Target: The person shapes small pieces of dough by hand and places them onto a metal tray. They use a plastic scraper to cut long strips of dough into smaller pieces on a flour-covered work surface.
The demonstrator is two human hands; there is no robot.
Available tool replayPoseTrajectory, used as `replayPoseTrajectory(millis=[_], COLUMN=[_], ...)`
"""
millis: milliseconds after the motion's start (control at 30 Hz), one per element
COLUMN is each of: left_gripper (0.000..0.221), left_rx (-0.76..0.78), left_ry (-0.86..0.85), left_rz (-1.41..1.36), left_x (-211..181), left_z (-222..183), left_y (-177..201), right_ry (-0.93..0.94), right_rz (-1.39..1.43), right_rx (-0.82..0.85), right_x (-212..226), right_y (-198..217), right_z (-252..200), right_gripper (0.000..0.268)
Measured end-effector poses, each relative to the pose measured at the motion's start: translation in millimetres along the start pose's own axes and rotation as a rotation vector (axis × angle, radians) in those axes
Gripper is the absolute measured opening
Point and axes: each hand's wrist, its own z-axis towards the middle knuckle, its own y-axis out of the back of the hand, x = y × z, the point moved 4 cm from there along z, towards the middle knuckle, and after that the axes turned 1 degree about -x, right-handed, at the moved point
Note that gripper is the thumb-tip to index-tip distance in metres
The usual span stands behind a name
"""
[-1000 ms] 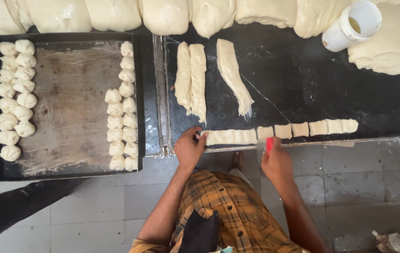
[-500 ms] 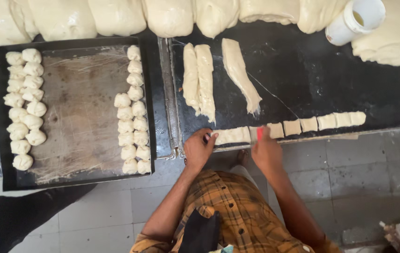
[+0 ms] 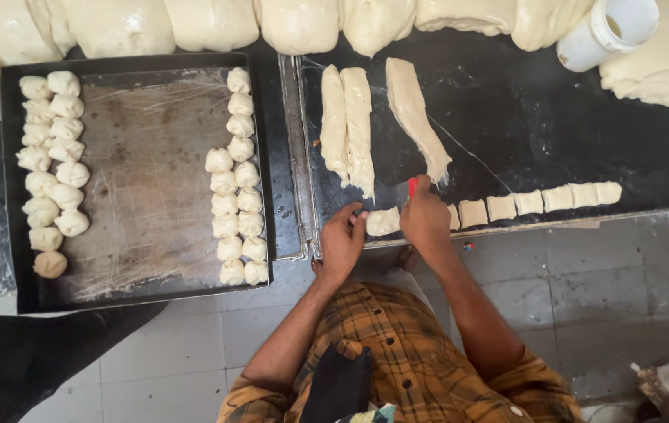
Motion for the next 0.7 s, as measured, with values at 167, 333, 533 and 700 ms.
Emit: replayPoseTrajectory(millis=[167,333,533,700], left_gripper=[0.013,0.010,0.020,0.024], left_rx=[-0.065,0.021,0.030,-0.163], left_ry=[-0.109,-0.050,-0.020,-0.127], left_rz=[-0.133,-0.136,-0.033,-0.024], left_x=[11,26,14,10], left_z=[-2,2,-2,-1], left_y=[3,-4,-1,10], right_ry=[0.013,0.019,0.105,0.050], right_rz=[0.083,0.083,0.131,0.226], right_rx=[0.012,0.152,0.131,-0.008], right_x=[5,48,45,-49], right_y=[52,23,-31,-6], right_z=[-30,-37,7,50], right_gripper=[0.051,0.051,0.047,0.057])
